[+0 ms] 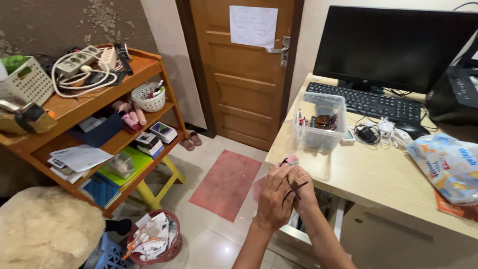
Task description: The person cleans multiple pairs of eyeglasses and sunglasses at a desk. They retrieve items from a drawer, wipe the lenses and frames with a green cloth, and then use a white tissue for a final wipe. The cleaned glasses are placed back into the drawer.
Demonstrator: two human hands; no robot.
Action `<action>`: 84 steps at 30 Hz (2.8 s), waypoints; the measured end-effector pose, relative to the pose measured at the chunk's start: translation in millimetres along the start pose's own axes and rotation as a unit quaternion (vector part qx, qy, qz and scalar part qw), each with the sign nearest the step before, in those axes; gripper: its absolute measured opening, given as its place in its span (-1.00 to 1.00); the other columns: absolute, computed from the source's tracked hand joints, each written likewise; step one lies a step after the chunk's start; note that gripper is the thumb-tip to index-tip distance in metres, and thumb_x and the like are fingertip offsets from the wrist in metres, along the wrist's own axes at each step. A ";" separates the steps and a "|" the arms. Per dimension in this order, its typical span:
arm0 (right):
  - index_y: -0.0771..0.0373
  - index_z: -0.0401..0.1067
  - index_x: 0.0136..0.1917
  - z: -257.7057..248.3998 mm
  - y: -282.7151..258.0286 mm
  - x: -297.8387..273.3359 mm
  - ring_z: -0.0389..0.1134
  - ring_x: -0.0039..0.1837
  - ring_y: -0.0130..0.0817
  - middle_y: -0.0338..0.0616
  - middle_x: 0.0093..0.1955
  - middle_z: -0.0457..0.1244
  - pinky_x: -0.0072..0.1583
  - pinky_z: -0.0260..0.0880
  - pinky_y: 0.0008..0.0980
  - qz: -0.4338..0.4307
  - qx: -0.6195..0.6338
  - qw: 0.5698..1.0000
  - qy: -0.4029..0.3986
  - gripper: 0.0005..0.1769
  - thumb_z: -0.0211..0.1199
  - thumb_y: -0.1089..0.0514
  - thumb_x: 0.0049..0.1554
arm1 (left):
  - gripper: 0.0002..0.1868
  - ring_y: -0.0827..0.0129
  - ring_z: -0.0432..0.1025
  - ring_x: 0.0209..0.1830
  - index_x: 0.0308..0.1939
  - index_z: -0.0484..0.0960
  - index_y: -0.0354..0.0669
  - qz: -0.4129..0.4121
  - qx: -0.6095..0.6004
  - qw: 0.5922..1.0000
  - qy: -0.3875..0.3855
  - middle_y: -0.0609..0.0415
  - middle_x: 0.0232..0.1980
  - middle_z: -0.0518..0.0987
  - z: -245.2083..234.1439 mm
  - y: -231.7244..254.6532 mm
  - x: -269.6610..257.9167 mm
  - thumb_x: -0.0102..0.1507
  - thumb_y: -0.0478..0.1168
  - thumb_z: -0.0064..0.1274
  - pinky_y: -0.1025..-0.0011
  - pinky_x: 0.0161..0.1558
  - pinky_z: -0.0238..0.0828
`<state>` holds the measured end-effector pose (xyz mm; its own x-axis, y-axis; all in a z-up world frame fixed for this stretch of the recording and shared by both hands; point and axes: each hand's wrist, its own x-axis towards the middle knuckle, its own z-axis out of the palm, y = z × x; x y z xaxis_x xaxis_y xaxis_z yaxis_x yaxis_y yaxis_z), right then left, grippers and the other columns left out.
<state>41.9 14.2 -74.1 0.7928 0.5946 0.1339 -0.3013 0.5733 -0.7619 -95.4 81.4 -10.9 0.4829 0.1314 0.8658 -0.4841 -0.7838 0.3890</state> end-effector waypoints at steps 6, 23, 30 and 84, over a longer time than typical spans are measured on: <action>0.37 0.40 0.13 48.4 19.6 -30.8 0.46 0.09 -0.21 -0.01 0.07 0.40 0.13 0.51 -0.29 0.039 0.051 0.998 0.019 -0.58 -0.05 -0.01 0.29 | -0.51 -0.11 0.28 0.47 0.38 0.45 -0.32 -0.009 0.017 1.000 0.003 -0.15 0.41 0.45 -34.8 -1.5 -16.5 0.42 -0.17 -0.16 0.03 0.51 0.10; 0.32 0.43 0.17 47.0 59.4 -45.3 0.36 0.02 -0.47 -0.23 0.04 0.35 0.02 0.37 -0.44 -0.048 -0.135 0.990 0.018 -0.73 0.20 0.15 0.25 | -0.54 -0.07 0.36 0.43 0.39 0.47 -0.26 -0.017 -0.019 0.999 0.020 -0.14 0.37 0.49 -74.8 1.7 -48.4 0.45 -0.18 -0.20 0.00 0.54 0.13; 0.23 0.43 0.19 80.3 45.0 -75.1 0.34 -0.01 -0.55 -0.31 0.00 0.35 0.01 0.37 -0.51 0.015 -0.134 0.986 0.094 -0.70 0.10 0.07 0.26 | -0.53 -0.08 0.35 0.42 0.39 0.46 -0.29 -0.028 -0.005 0.999 0.021 -0.15 0.37 0.48 -78.4 5.5 -49.9 0.46 -0.17 -0.23 -0.03 0.53 0.11; 0.39 0.38 0.33 11.6 -23.9 -74.1 0.42 0.13 -0.35 -0.08 0.16 0.39 0.16 0.45 -0.31 0.054 -0.001 0.998 0.042 -0.59 0.05 0.16 0.28 | -0.53 -0.06 0.38 0.42 0.38 0.47 -0.31 -0.033 -0.059 0.997 0.046 -0.13 0.38 0.52 -42.9 31.1 -24.1 0.48 -0.15 -0.31 -0.05 0.54 0.10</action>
<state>-15.9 -37.0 -58.5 0.7975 0.6034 -0.0034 -0.3873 0.5075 -0.7697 -153.5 79.9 -6.2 0.4499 0.2390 0.8605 -0.5385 -0.6961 0.4749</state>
